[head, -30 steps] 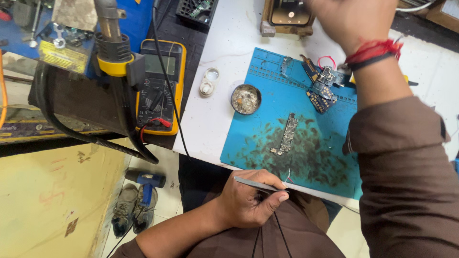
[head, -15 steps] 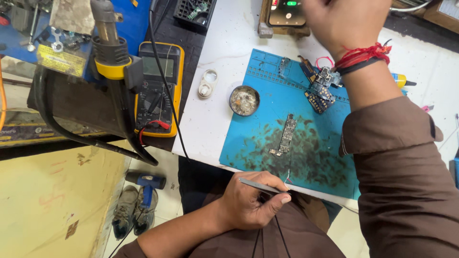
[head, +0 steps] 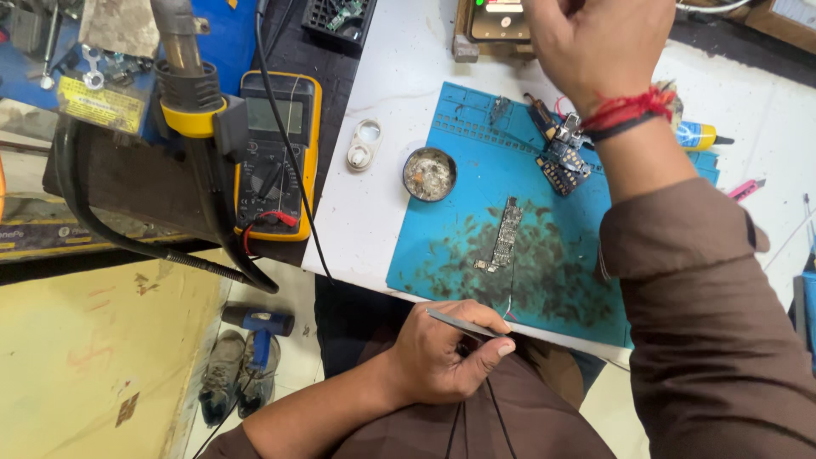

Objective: The person uses a hot air gun and tweezers to heat and remove a small component from a circuit board. They then use a soldering iron to reflow solder on the board. The person repeatedly applies heat and manipulates the component with tweezers throughout the clip.

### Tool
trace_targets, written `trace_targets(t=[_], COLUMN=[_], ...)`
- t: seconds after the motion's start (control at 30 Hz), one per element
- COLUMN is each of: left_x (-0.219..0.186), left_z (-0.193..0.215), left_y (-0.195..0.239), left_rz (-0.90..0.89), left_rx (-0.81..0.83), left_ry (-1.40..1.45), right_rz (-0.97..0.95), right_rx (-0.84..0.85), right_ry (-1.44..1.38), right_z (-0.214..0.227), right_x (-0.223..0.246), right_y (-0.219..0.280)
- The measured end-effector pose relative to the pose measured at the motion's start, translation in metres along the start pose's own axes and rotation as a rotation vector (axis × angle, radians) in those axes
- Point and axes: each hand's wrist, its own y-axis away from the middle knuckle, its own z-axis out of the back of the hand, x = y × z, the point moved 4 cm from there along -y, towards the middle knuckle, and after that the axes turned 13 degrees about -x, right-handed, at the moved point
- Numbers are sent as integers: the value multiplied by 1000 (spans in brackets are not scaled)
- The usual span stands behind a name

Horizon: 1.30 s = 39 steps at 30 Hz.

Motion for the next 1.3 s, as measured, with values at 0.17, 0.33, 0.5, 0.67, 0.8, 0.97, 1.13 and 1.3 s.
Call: trace_targets(t=[0.17,0.33,0.5,0.67,0.8,0.97,1.13,1.3], left_x=[-1,-3,-6,0,-1,0,-1,29], left_z=[1,4,6,12,14,16,121,206], left_y=[-2,-4,-3,-2,-13,-3,3,7], left_rz=[65,174,118,219,13,-22,-309,-250], left_rx=[-1,-29,-72,-66,-20,69,-655,-797], left_ry=[-72,-36,-94,-182,-311,-354,-493,-960], right_rz=[-7,137,1,-488,-303,-369,-804,-678], right_rx=[97,179,280,612,740,875,250,295], right_ry=[-176,-177,-259,-499,-765,-398,-407,-42], right_z=[17,29,30,56,100,125,185,188], right_x=[14,45,61,87,124,128,91,88], right_y=[6,14,10,26,43,80,104,131])
